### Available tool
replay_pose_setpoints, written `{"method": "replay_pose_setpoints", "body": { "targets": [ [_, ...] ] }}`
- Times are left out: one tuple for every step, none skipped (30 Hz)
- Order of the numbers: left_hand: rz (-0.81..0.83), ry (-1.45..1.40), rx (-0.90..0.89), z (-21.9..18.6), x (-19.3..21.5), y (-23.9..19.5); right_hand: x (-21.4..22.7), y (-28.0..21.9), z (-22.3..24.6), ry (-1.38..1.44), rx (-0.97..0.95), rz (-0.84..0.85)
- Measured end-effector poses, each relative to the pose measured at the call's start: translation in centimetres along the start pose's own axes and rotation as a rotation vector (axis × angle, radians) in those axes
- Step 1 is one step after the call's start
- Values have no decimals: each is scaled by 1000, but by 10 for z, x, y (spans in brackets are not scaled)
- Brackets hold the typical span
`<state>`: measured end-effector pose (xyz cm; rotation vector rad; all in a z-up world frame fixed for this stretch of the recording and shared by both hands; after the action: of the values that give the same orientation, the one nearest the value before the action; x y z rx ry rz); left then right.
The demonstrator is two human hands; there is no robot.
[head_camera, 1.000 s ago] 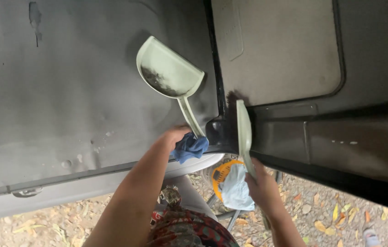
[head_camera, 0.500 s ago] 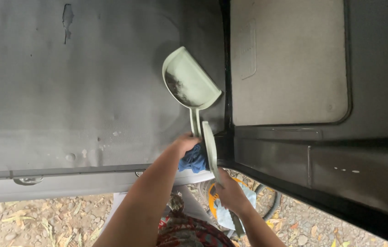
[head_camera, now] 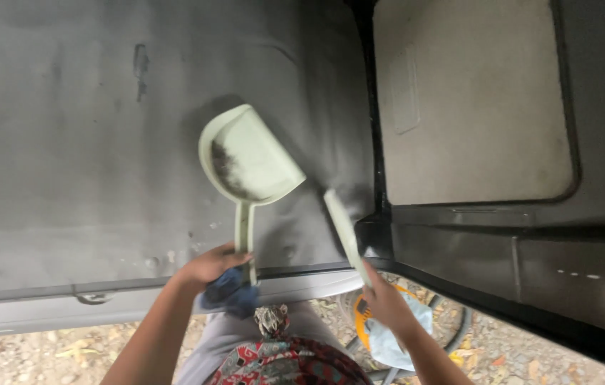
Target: The person cleans the rear bumper and license plate of a car using a blue cloth and a small brush. They then open the trunk and sweep the interior floor with the brush and a dustpan, collecting debris. Finally, they wipe the trunk floor with the cloth.
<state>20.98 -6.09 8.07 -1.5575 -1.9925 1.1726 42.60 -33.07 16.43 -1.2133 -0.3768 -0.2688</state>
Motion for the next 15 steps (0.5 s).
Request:
{"method": "replay_pose_setpoints", "body": {
  "targets": [
    [18, 4, -34, 9, 13, -12, 8, -9, 22, 63, -51, -20],
    [14, 8, -32, 13, 22, -32, 4, 31, 24, 67, -48, -18],
    [-88, 56, 37, 17, 41, -47, 16, 72, 33, -35, 12, -114],
    [-191, 104, 105, 21, 62, -64, 27, 113, 45, -137, 70, -211],
    [-192, 98, 97, 20, 68, -70, 54, 119, 87, -144, 73, -216],
    [-214, -25, 122, 24, 76, -77, 85, 123, 140, -97, 185, -278],
    [-237, -157, 158, 35, 81, -88, 108, 124, 191, -54, 293, -327],
    [-239, -170, 162, 43, 84, -92, 131, 132, 220, -65, 293, -319],
    [-224, -252, 127, 45, 87, -94, 156, 138, 257, 67, 374, -306],
    [-210, -333, 91, 46, 91, -96, 181, 145, 295, 200, 453, -290],
    [-216, -331, 79, 52, 98, -97, 199, 150, 317, 199, 466, -295],
    [-217, -373, 67, 59, 105, -96, 218, 158, 330, 105, 367, -326],
    [-214, -416, 64, 70, 109, -97, 233, 166, 337, 13, 258, -352],
    [-215, -416, 63, 62, 113, -98, 240, 217, 310, 12, 260, -352],
    [-232, -411, 66, 58, 117, -104, 261, 254, 286, -160, 208, -538]
  ]
}}
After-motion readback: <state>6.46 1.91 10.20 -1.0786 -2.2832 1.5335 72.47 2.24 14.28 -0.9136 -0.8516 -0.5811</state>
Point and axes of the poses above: each hand's wrist, its own y-axis towards the middle knuckle, its own x-axis out of the back of the hand, z = x × y, the point moved 10 cm from there along y, towards the middle knuckle, and after that the axes turned 2 degrees about z, right-handed, at the moved point
